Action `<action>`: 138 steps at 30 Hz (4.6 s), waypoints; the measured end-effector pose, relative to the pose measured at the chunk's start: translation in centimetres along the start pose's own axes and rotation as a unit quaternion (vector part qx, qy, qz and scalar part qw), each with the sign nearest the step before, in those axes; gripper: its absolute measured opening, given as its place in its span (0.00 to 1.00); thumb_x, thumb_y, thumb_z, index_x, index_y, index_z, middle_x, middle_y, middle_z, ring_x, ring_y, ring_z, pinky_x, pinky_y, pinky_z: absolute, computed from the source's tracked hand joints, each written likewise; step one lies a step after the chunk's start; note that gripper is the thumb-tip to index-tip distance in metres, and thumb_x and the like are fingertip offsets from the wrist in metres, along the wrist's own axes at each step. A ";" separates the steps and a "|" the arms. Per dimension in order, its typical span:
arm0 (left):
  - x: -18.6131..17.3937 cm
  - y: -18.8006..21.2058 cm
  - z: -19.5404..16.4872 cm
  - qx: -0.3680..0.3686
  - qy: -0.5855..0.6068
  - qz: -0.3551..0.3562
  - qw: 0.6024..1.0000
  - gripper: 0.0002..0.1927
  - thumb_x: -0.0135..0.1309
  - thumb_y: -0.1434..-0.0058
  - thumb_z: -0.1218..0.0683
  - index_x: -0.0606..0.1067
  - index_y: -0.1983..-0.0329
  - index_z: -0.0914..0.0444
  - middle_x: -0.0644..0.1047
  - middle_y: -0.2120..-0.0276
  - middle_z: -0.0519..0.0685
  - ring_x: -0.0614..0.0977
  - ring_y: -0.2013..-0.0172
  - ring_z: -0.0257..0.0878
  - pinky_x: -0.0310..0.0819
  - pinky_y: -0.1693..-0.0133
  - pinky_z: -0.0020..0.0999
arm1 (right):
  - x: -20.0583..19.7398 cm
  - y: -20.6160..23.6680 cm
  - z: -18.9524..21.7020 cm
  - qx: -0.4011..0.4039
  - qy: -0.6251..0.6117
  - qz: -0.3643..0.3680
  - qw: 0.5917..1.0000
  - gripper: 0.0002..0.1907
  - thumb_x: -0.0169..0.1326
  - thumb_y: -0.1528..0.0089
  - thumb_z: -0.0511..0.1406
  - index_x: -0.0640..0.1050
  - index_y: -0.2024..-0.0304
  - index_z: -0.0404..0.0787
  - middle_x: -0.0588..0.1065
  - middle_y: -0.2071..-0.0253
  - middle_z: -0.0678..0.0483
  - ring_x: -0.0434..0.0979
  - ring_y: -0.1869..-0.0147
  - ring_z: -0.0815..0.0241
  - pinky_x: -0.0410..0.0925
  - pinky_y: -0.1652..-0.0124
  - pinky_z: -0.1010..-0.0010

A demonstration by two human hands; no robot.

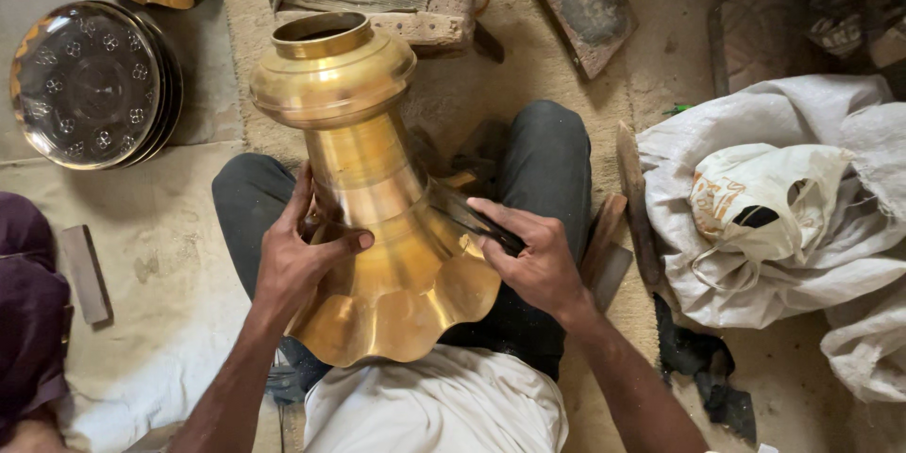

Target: The person sits on the workshop floor with a large brass vessel on their lap and decorates its surface. They hold a chisel-like punch against the metal and strike it with a wooden mallet to work the pattern, then set the mallet aside and scrape and trace lines on the vessel with a hand tool, rotating the vessel as they work.

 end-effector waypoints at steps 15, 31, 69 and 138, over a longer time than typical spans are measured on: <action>-1.9 -0.9 1.5 -0.004 -0.060 0.018 0.998 0.63 0.74 0.61 0.50 0.53 0.22 0.56 0.66 0.29 0.54 0.72 0.34 0.50 0.68 0.37 0.42 | 2.8 -0.6 5.5 -0.116 0.220 0.150 0.957 0.26 0.58 0.46 0.29 0.81 0.45 0.48 0.74 0.50 0.42 0.81 0.66 0.50 0.75 0.64 0.62; -3.1 -1.4 2.2 -0.013 -0.112 0.021 0.993 0.64 0.75 0.64 0.46 0.55 0.23 0.51 0.67 0.29 0.54 0.70 0.33 0.53 0.67 0.36 0.45 | 3.4 -1.6 6.0 -0.136 0.266 0.192 0.935 0.28 0.58 0.49 0.29 0.82 0.46 0.51 0.73 0.58 0.46 0.78 0.65 0.49 0.71 0.67 0.57; 1.2 -4.7 0.8 -0.107 -0.087 -0.023 0.990 0.52 0.69 0.61 0.64 0.66 0.28 0.62 0.79 0.43 0.51 0.81 0.48 0.40 0.76 0.57 0.36 | -3.0 -8.2 -7.9 0.020 0.007 0.103 0.994 0.24 0.68 0.47 0.45 0.84 0.54 0.38 0.82 0.66 0.46 0.84 0.69 0.53 0.74 0.68 0.66; -2.8 -9.9 -0.7 -0.031 0.242 0.174 0.954 0.38 0.68 0.47 0.38 0.74 0.40 0.64 0.79 0.52 0.53 0.80 0.58 0.37 0.78 0.62 0.31 | 20.4 11.7 11.5 0.067 -0.209 0.246 0.944 0.27 0.41 0.25 0.54 0.67 0.50 0.35 0.59 0.56 0.48 0.61 0.50 0.55 0.60 0.47 0.63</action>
Point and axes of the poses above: each hand's wrist, its own y-axis away from the middle knuckle, its own x-axis out of the palm, z = x × y, the point moved 8 cm from there along -y, towards the middle knuckle
